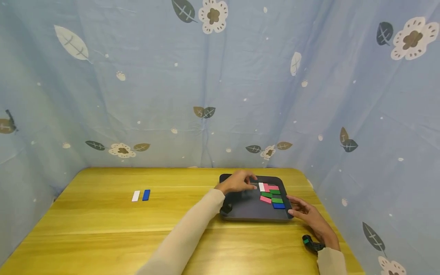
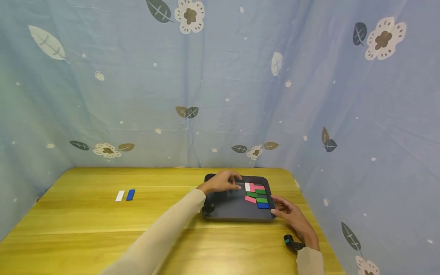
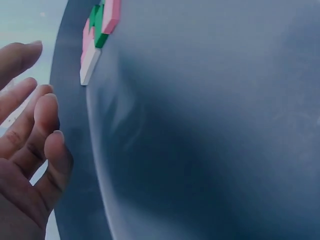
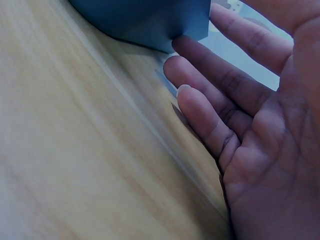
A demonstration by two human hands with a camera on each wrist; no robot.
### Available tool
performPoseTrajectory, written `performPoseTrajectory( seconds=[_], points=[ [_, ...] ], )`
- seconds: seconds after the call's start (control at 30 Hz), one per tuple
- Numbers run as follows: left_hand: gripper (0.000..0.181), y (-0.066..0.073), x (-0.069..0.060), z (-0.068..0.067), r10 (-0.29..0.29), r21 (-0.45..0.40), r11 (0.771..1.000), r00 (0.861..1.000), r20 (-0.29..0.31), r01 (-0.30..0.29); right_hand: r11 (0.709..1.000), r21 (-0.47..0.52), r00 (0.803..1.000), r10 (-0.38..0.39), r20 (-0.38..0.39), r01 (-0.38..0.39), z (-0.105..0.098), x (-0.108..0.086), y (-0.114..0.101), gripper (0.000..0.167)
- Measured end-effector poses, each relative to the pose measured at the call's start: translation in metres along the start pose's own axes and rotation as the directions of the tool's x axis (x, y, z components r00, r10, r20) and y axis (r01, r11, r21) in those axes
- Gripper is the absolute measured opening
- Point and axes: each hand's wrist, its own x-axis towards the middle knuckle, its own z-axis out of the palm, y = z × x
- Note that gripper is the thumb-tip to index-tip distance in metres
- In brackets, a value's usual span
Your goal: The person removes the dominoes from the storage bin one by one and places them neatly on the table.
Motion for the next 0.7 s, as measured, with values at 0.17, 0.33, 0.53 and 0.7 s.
performPoseTrajectory(
  seconds=[0.17, 0.33, 0.53, 0.7],
  points=[
    [0.040, -0.005, 0.002, 0.006, -0.021, -0.006, 1.000, 0.999, 0.031, 0.022, 1.000, -0.011, 1.000, 0.005, -0.005, -0.005, -0.001, 0.001, -0.001, 0.065],
    [0.041, -0.007, 0.001, 0.009, -0.054, -0.070, 0.996, 0.997, 0.062, 0.059, 1.000, -0.001, 1.000, -0.001, -0.013, 0.001, 0.000, 0.001, 0.000, 0.063],
    [0.042, -0.013, 0.000, 0.016, -0.114, -0.068, 0.990, 0.990, 0.088, 0.120, 1.000, 0.018, 1.000, 0.001, -0.010, -0.001, 0.001, 0.000, 0.001, 0.062],
    [0.043, -0.012, 0.003, 0.021, -0.117, -0.045, 0.992, 0.989, 0.086, 0.121, 1.000, 0.012, 1.000, 0.007, -0.014, -0.007, 0.002, -0.001, 0.001, 0.063]
  ],
)
